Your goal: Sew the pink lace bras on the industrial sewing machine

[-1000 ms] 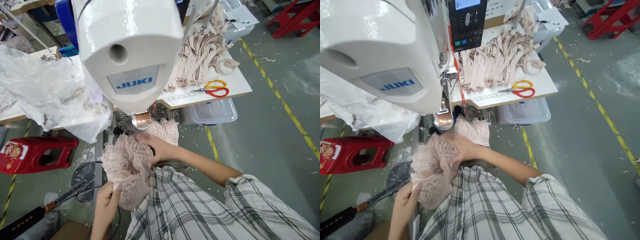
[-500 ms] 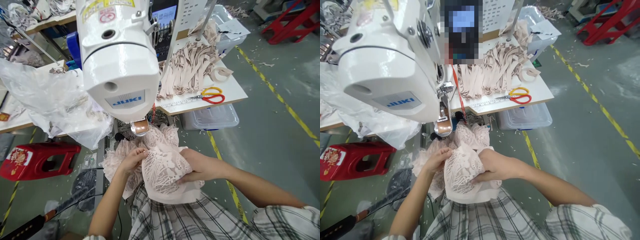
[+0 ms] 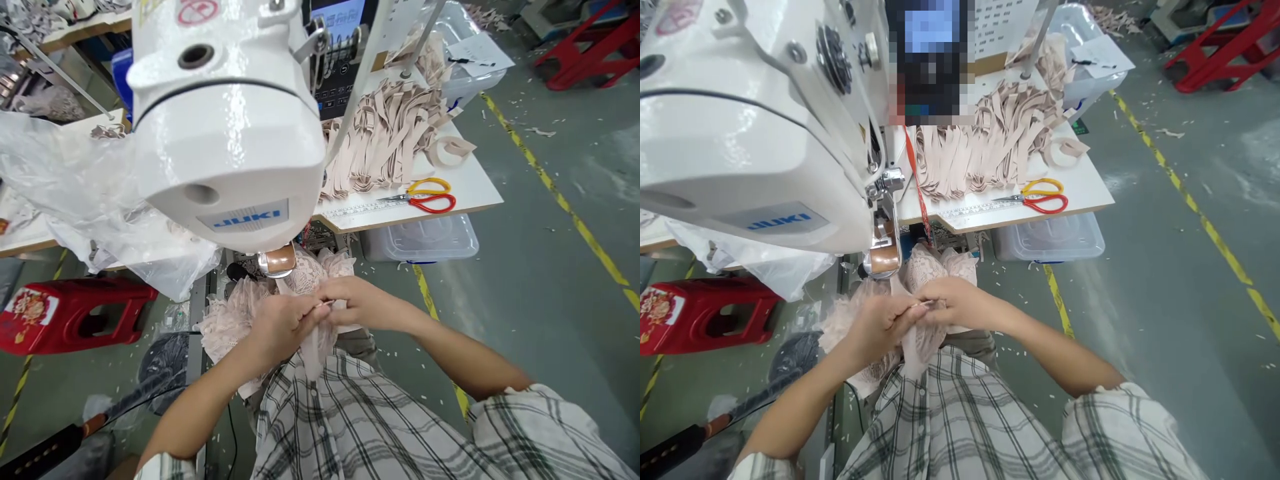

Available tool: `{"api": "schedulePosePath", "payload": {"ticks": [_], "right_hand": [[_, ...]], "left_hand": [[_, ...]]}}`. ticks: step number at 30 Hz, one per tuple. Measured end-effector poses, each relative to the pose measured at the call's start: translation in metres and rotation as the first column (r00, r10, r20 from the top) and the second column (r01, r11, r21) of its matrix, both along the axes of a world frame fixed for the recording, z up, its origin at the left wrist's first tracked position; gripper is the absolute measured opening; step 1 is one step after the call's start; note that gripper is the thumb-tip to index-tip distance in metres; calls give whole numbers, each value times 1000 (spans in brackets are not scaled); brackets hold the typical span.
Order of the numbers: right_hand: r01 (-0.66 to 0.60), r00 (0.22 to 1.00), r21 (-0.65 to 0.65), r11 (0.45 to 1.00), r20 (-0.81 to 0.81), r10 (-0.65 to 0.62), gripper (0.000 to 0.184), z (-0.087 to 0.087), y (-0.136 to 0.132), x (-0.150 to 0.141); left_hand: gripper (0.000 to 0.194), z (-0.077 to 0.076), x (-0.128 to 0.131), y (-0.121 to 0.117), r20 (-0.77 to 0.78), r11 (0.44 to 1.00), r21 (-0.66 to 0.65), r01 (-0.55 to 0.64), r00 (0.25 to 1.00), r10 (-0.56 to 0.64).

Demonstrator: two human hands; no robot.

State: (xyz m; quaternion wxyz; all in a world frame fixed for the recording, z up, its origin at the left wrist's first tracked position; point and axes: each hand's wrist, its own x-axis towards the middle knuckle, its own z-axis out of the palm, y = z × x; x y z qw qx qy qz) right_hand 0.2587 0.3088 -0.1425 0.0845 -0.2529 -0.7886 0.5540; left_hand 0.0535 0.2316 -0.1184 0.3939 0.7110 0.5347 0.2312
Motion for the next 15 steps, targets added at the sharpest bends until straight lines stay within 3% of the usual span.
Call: {"api": "schedulePosePath", "payload": {"ticks": [1, 4, 8, 10, 12, 15], "right_hand": [[30, 999, -44, 999, -18, -31, 43, 2, 1, -8], [201, 978, -76, 977, -39, -205, 48, 7, 7, -26], [310, 950, 9, 951, -34, -310, 57, 9, 27, -42], [328, 945, -2, 945, -12, -328, 58, 9, 38, -48], [328, 945, -35, 944, -4, -328, 59, 8, 46, -53], [347, 938, -49, 937, -2, -347, 58, 8, 53, -57]], "left_hand": [[48, 5, -3, 3, -50, 998, 48, -38, 998, 41], [57, 17, -19, 14, -102, 973, 86, -213, 970, 222], [33, 25, -43, 29, -8, 925, -109, -363, 931, 364], [32, 23, -50, 34, 2, 876, -150, -459, 885, 465], [42, 18, -53, 38, -14, 822, -137, -553, 831, 557], [51, 11, -55, 42, -57, 793, -56, -607, 795, 604]]}}
